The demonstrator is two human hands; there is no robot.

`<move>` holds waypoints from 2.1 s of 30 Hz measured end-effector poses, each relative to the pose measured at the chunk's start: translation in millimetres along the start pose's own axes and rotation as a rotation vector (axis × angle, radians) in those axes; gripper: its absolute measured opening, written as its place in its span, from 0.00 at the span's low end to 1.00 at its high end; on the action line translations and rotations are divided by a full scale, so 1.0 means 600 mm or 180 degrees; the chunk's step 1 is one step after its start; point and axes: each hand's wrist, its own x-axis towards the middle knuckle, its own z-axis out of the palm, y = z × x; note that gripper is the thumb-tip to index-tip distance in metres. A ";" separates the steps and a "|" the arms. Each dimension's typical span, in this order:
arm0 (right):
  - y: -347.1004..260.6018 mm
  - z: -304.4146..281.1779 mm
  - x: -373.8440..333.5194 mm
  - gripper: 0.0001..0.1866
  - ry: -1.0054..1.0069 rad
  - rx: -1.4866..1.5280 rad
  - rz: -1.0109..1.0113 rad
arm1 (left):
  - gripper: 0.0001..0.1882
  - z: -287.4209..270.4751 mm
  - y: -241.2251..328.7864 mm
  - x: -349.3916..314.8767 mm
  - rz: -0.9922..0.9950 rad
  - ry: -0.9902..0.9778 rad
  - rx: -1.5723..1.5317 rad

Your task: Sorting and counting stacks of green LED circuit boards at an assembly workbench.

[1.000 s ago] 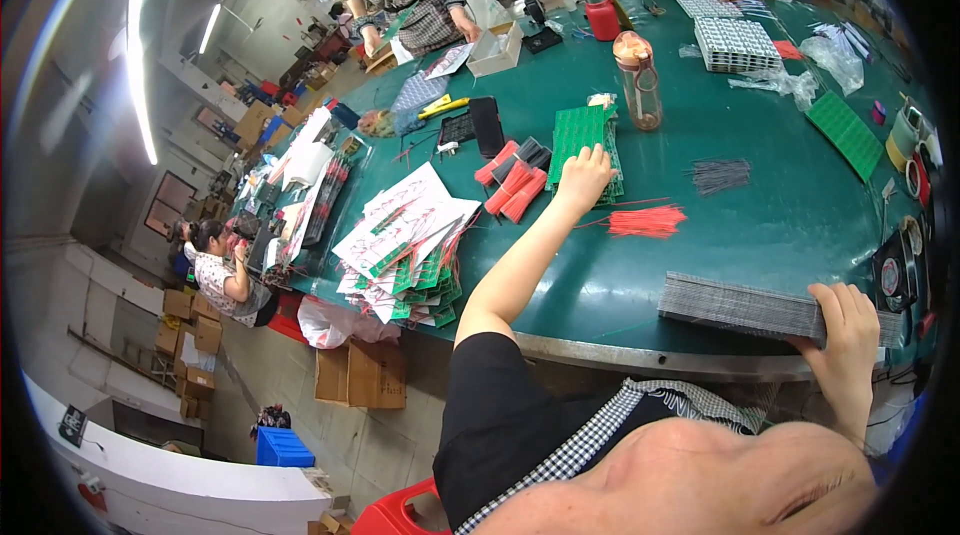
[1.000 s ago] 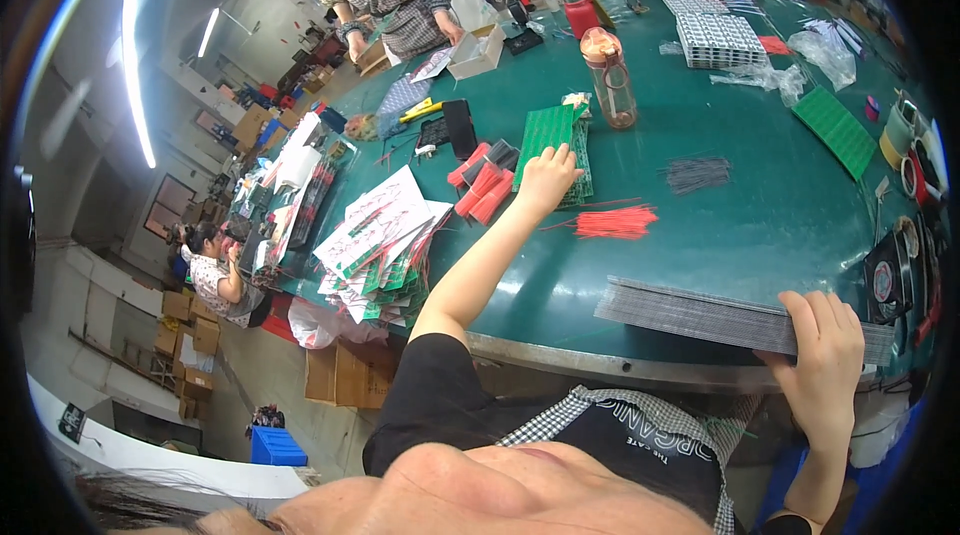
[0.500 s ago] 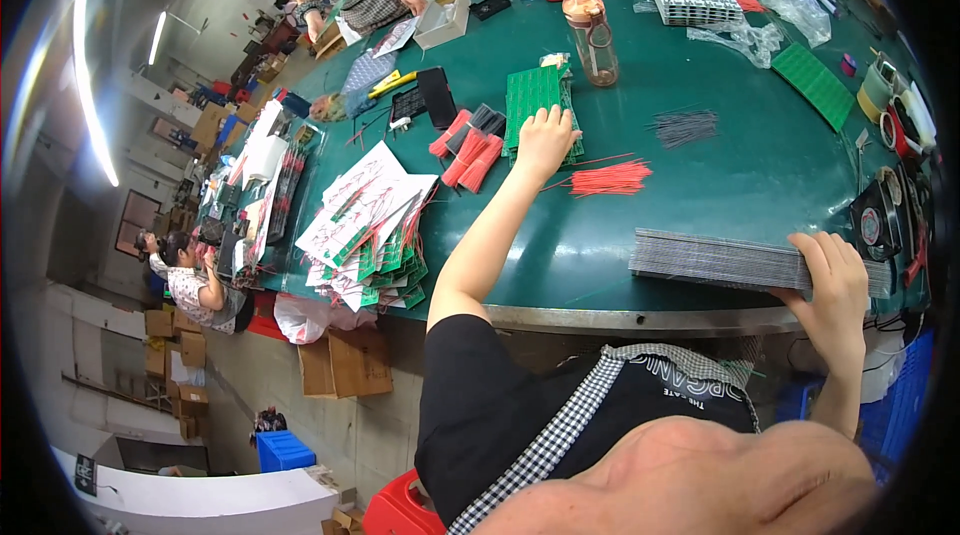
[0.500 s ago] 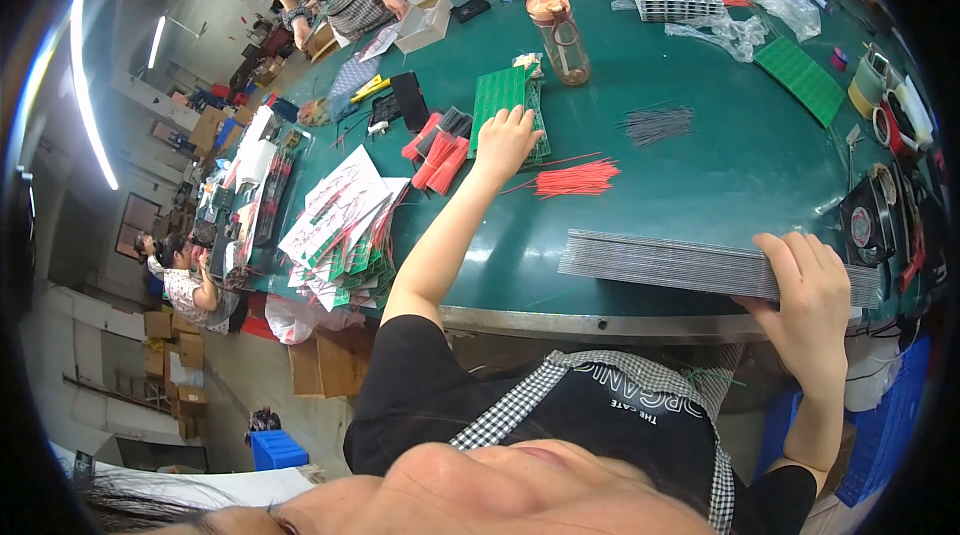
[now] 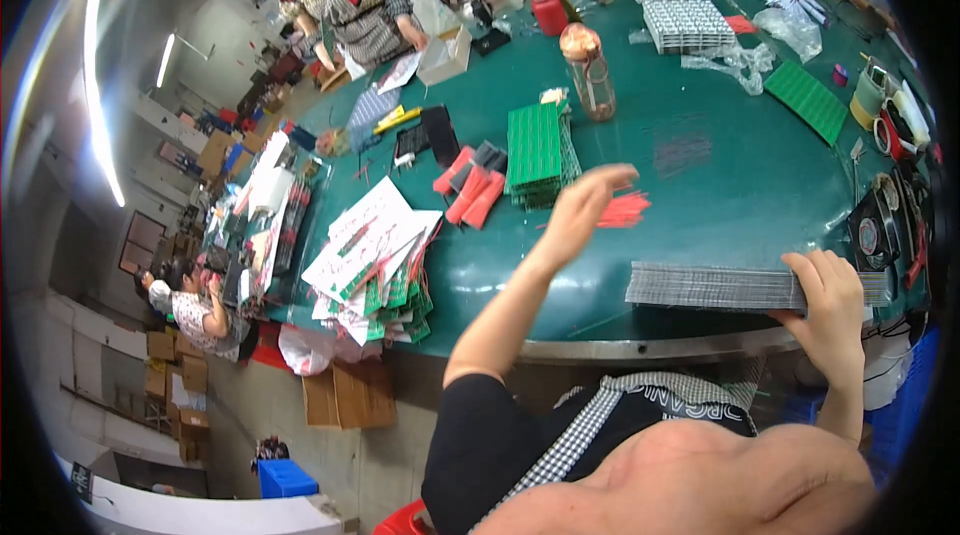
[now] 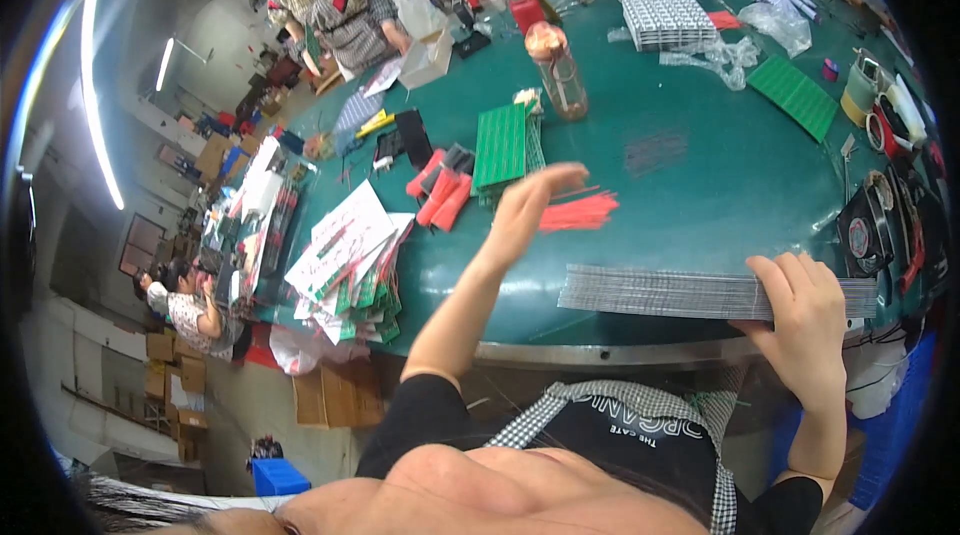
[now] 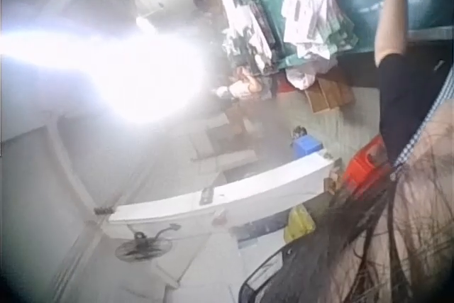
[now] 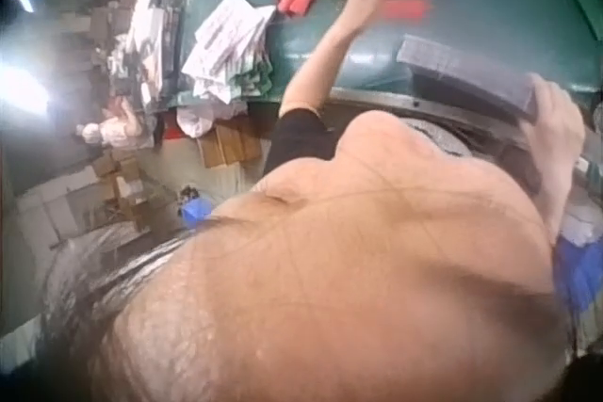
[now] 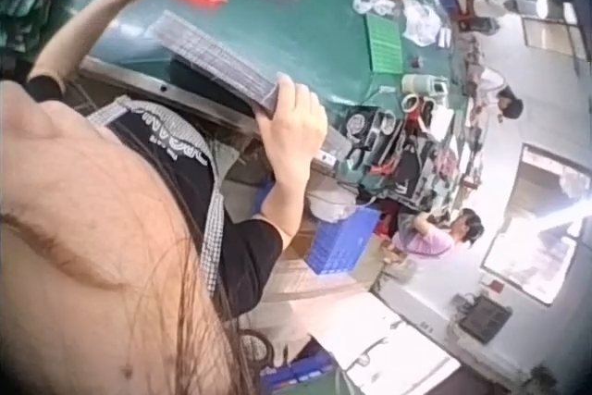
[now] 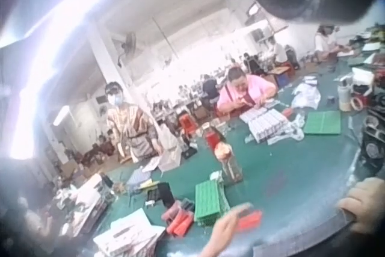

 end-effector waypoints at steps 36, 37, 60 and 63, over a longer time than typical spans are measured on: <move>0.250 0.199 -0.151 0.38 0.2537 0.4567 0.1798 | 0.42 0.147 0.067 -0.074 0.0612 0.1037 -0.0363; 0.262 0.206 -0.143 0.38 0.2489 0.4572 0.1801 | 0.43 0.148 0.059 -0.070 0.0594 0.1048 -0.0626; 0.261 0.272 -0.161 0.35 0.2957 0.4155 0.2113 | 0.22 0.135 0.065 -0.102 0.0086 0.1515 -0.0418; 0.252 0.291 -0.169 0.35 0.3052 0.4123 0.2203 | 0.22 0.137 0.048 -0.114 -0.0055 0.1767 -0.0733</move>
